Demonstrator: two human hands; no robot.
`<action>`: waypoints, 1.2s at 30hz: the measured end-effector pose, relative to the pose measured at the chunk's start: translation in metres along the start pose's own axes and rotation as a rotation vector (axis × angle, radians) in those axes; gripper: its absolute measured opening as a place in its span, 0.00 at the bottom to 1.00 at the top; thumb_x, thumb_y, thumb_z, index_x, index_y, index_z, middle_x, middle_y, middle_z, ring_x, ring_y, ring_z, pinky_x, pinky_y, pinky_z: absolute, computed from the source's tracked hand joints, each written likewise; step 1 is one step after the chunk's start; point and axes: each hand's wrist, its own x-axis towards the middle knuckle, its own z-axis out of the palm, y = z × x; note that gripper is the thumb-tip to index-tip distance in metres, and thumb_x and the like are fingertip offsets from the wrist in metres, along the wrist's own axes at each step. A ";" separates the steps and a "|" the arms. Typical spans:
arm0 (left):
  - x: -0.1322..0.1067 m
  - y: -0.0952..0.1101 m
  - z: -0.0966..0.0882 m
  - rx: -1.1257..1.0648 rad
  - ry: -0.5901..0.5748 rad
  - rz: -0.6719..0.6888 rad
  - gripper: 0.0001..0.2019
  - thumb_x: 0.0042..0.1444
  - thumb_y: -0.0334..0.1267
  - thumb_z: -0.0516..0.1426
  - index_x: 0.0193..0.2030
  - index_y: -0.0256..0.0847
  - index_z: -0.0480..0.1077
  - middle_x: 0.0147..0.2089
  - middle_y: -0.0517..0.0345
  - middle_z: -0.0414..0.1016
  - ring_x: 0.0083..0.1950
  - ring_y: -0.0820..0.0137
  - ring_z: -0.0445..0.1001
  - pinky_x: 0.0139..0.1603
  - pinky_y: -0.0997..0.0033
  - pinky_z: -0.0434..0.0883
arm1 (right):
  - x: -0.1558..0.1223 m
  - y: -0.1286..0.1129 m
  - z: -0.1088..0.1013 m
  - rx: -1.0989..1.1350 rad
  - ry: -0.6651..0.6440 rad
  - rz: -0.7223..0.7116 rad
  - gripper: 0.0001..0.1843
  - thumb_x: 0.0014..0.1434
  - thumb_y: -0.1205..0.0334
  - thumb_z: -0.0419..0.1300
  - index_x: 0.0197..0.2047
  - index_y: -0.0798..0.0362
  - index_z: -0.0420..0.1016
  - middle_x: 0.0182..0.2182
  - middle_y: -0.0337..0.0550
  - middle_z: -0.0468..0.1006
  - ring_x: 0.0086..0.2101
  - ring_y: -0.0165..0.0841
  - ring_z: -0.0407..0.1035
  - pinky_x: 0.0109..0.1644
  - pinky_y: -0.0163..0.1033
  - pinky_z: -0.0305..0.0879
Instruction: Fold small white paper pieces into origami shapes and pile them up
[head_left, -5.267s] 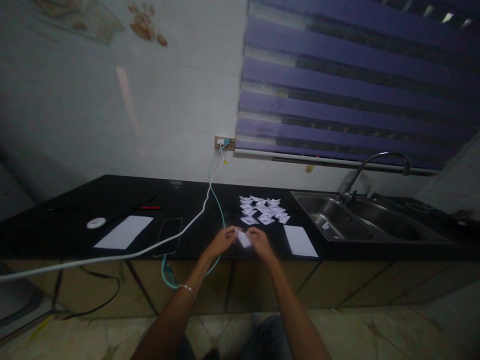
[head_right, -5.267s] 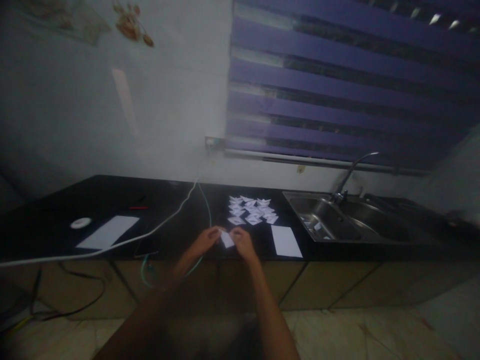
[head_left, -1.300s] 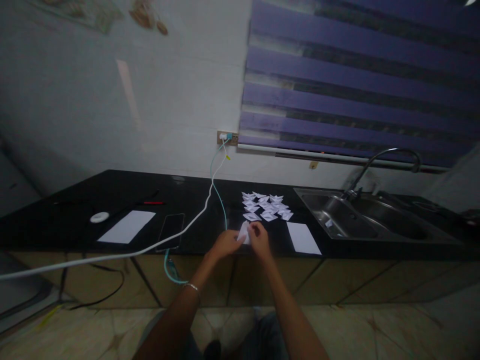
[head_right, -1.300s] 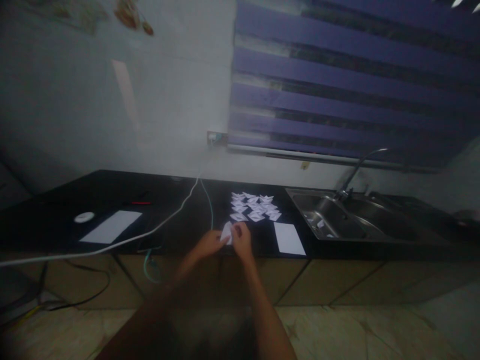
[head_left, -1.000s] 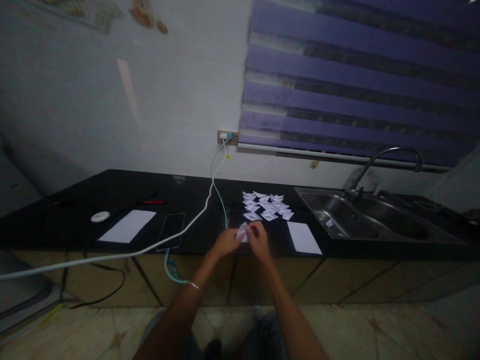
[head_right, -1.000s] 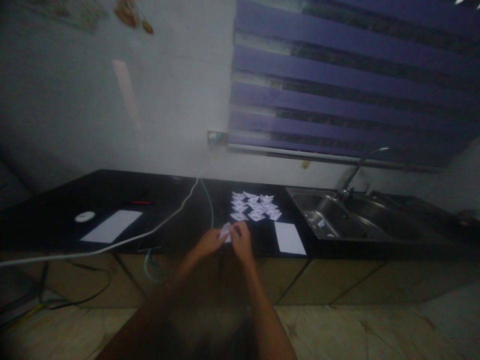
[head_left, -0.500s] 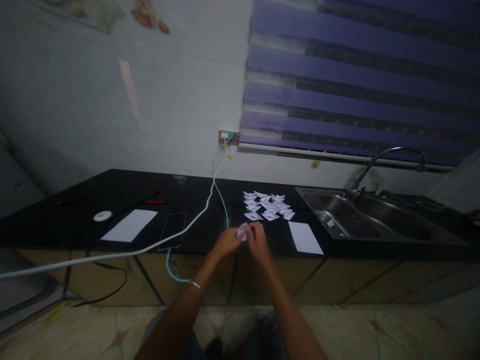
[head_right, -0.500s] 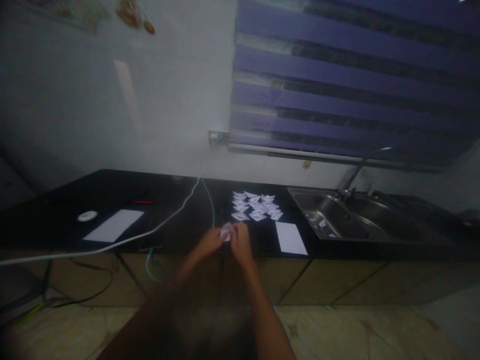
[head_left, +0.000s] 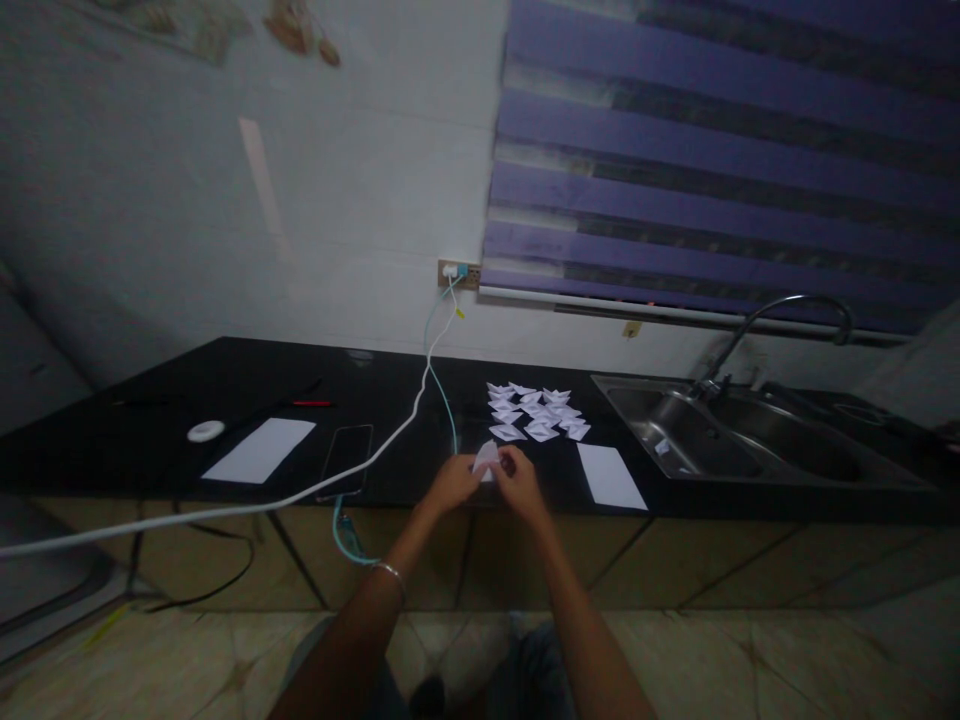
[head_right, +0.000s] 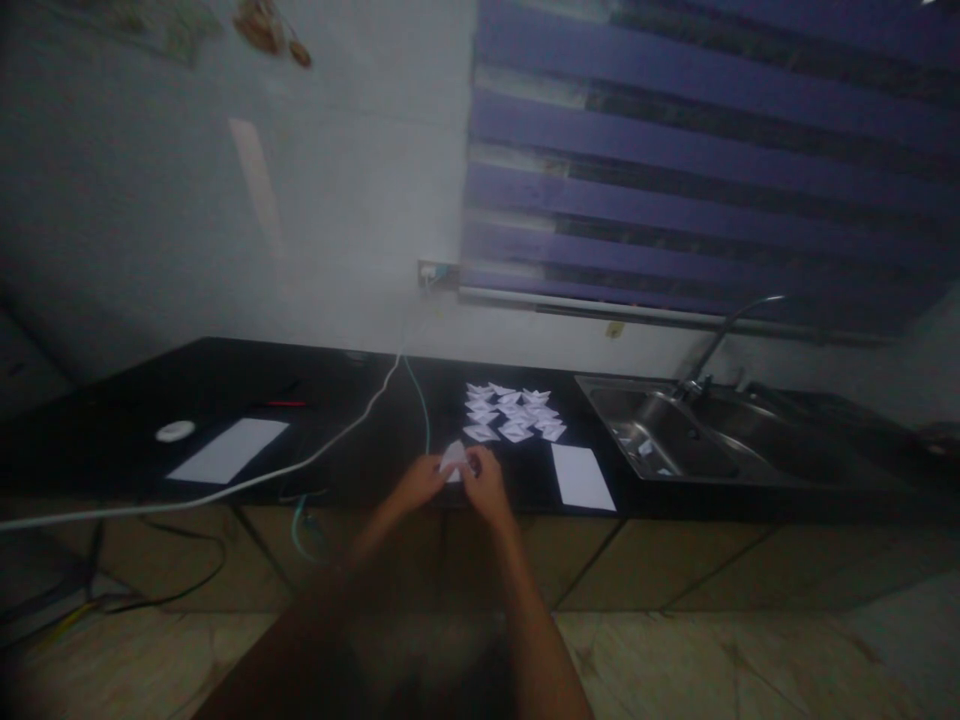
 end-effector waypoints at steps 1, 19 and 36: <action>0.000 0.001 0.000 -0.008 -0.002 -0.002 0.23 0.54 0.51 0.51 0.30 0.30 0.75 0.24 0.54 0.73 0.27 0.69 0.67 0.29 0.74 0.61 | 0.000 0.000 0.000 -0.014 0.002 -0.012 0.07 0.57 0.61 0.54 0.37 0.53 0.70 0.31 0.41 0.70 0.33 0.33 0.63 0.36 0.36 0.59; 0.001 -0.001 0.002 0.098 -0.017 0.007 0.25 0.57 0.51 0.47 0.33 0.31 0.75 0.30 0.50 0.76 0.30 0.68 0.70 0.31 0.73 0.63 | -0.006 -0.008 0.004 -0.159 0.085 -0.069 0.10 0.59 0.62 0.52 0.43 0.54 0.69 0.36 0.48 0.71 0.38 0.37 0.64 0.42 0.41 0.61; 0.005 -0.010 -0.006 -0.235 0.018 -0.121 0.28 0.54 0.60 0.46 0.28 0.32 0.68 0.21 0.58 0.67 0.21 0.74 0.63 0.23 0.76 0.58 | 0.004 0.004 -0.003 0.053 0.070 0.053 0.11 0.53 0.56 0.60 0.37 0.54 0.71 0.35 0.43 0.71 0.35 0.34 0.65 0.37 0.37 0.62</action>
